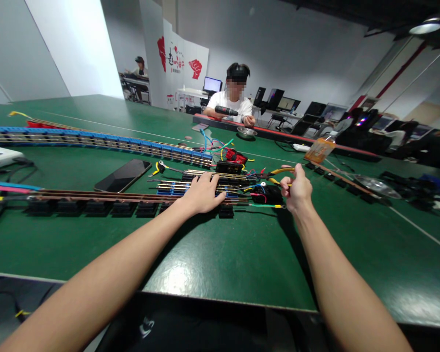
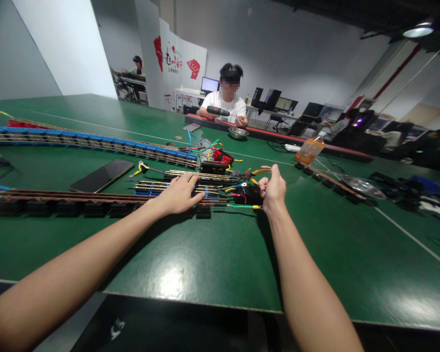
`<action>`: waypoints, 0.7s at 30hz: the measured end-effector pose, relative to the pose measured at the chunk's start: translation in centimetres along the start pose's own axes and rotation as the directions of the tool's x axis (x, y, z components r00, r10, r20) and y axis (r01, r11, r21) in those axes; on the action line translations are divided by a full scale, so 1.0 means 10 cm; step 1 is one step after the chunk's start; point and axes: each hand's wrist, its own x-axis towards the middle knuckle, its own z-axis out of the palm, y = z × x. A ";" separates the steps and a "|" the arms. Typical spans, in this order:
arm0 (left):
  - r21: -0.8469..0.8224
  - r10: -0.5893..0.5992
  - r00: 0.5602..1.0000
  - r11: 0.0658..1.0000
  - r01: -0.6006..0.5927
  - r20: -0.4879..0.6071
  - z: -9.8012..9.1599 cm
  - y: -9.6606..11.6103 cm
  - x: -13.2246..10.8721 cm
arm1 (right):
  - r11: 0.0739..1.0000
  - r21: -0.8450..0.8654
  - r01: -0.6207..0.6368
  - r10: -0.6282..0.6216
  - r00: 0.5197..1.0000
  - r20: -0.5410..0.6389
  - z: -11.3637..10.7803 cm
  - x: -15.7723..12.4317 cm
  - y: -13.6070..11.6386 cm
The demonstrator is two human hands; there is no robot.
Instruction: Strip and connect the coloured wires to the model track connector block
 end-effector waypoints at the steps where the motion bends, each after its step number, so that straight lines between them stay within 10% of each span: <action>1: 0.002 0.000 1.000 1.000 0.000 0.001 0.00 0.00 0.00 | 1.000 0.005 -0.009 0.009 1.000 -0.007 0.01 -0.01 -0.01; 14: 0.012 -0.005 1.000 1.000 0.005 0.006 0.00 0.01 0.00 | 0.993 0.062 -0.103 0.105 0.994 -0.020 -0.06 0.06 0.01; 21: 0.025 0.001 1.000 1.000 -0.001 0.001 0.00 0.01 0.00 | 0.984 -0.092 0.153 -0.147 0.987 0.070 0.03 -0.04 0.02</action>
